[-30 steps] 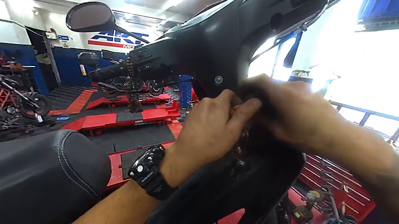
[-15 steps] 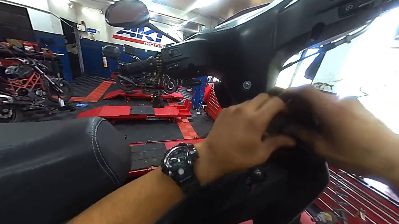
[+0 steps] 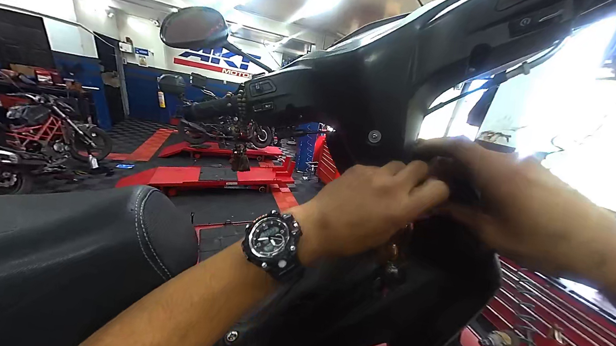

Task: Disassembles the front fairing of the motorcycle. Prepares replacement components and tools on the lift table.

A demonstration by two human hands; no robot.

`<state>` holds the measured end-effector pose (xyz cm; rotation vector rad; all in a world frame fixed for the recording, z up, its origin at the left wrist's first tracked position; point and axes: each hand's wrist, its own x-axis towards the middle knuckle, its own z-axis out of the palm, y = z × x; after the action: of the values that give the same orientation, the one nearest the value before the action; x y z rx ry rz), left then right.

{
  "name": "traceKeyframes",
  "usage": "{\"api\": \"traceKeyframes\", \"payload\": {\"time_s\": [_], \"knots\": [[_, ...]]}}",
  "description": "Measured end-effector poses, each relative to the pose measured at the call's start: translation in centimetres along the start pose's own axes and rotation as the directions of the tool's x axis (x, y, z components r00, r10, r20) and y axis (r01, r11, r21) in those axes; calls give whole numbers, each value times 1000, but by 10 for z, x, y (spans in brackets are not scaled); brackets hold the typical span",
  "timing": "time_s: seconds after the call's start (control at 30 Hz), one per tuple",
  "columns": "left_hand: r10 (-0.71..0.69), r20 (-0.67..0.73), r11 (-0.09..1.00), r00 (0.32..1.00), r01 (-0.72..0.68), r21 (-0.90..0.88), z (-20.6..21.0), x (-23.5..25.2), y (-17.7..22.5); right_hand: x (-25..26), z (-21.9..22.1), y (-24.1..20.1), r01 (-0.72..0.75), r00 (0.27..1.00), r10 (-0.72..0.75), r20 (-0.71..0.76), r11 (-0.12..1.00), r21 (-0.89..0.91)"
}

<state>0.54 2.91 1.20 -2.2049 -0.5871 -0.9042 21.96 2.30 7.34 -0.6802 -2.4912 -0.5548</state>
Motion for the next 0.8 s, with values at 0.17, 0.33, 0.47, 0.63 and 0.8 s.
{"api": "traceKeyframes", "payload": {"time_s": [0.17, 0.33, 0.47, 0.63, 0.8], "knots": [[-354, 29, 899, 935, 348, -265, -5, -4, 9, 2, 3, -4, -10, 1000, 9, -17, 996, -91], [-556, 488, 591, 673, 732, -337, -19, 15, 9, 0, 6, -2, 13, 1000, -15, -17, 993, -115], [-506, 608, 467, 611, 788, -402, -18, 23, 5, -5, 4, 2, 4, 999, -5, -51, 1000, -11], [-418, 439, 850, 795, 513, -120, -17, 20, 2, -26, -20, 29, -81, 993, 111, -50, 906, 416], [-114, 305, 978, 945, 53, 201, -21, 18, 1, -39, -10, 43, -87, 978, 165, -129, 882, 463]]}}
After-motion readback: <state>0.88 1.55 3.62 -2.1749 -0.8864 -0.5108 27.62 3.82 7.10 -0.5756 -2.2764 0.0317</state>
